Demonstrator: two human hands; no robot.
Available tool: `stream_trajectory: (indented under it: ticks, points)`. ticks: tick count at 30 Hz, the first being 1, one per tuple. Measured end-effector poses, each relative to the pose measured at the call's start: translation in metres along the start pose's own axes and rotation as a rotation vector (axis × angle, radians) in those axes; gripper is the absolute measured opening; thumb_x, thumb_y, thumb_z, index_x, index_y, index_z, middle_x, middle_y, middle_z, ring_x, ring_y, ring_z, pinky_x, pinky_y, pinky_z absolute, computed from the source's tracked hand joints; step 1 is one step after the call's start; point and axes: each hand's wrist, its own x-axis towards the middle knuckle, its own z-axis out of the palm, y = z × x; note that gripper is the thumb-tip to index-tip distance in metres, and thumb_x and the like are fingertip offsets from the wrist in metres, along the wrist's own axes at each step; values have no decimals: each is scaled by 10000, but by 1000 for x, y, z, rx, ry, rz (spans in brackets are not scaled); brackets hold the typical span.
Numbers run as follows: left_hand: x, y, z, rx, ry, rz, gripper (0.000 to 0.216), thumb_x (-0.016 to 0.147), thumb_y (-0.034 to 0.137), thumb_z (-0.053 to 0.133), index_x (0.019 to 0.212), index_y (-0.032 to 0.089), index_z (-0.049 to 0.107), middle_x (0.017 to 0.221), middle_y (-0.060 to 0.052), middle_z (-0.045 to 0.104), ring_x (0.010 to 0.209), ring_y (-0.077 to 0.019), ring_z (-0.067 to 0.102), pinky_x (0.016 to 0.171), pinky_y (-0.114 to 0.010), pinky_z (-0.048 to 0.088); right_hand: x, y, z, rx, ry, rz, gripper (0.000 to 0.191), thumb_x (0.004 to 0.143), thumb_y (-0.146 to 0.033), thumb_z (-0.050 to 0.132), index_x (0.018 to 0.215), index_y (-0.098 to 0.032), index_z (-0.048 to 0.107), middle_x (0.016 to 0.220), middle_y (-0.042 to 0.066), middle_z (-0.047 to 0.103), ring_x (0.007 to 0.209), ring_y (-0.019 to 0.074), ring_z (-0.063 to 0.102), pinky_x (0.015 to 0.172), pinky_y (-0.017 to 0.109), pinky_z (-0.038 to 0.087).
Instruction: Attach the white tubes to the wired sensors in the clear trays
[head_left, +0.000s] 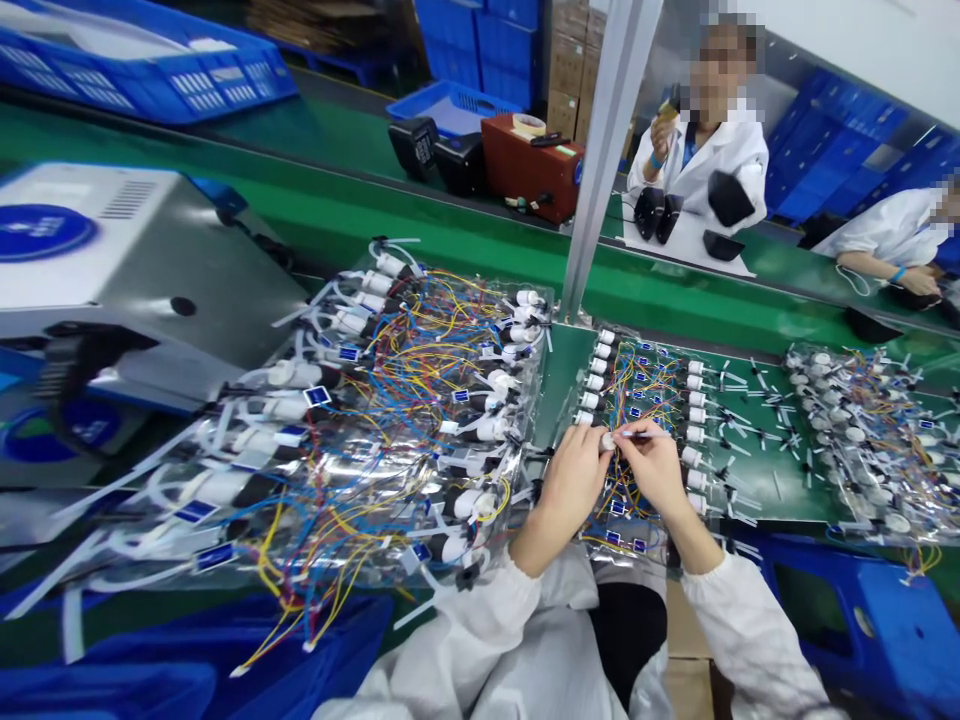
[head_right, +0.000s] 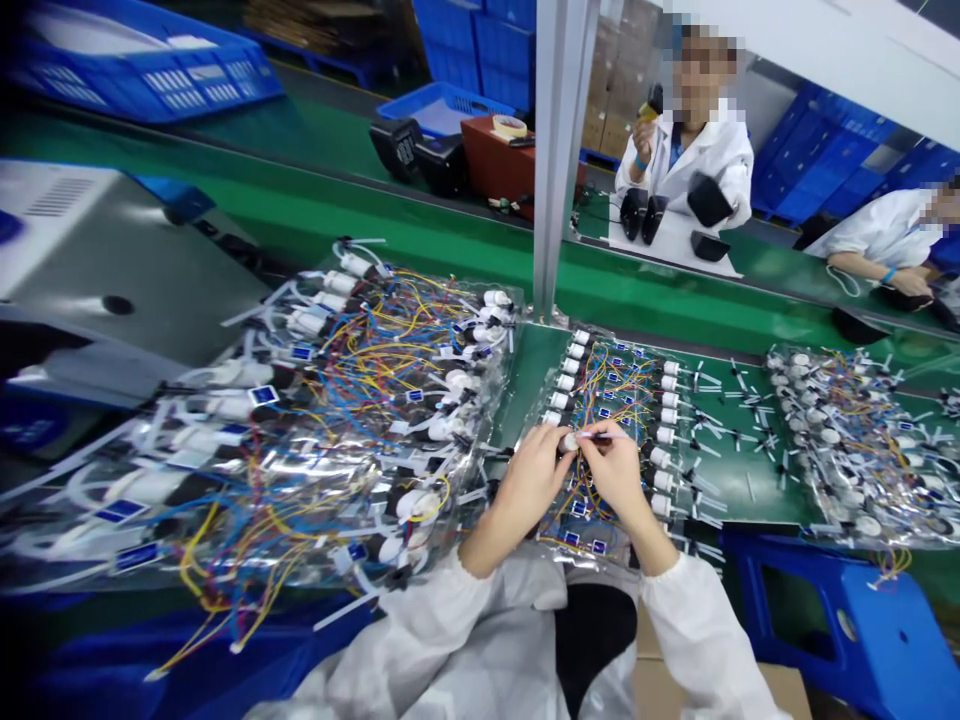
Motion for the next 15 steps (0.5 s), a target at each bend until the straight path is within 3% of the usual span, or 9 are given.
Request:
stream_trajectory:
  ticks: [7,15]
  points:
    - [-1,0,0,22,-9,9,127,1037,183,553,1146,184,619,1108,-95,644,1066,-278,584,962,-435,516,1,0,-1,92,-13,57,290,815,-459,836,841,-238,650,888,33,757,798,209,702,763,352,572]
    - [0,1,-2,53,4,16,83,1011,165,601,1085,175,638,1064,-80,666,998,-268,590,907,-409,515,-1,5,1,-44,-27,-39,200,883,-381,748,836,-213,651,860,44,768,822,207,720,800,336,559]
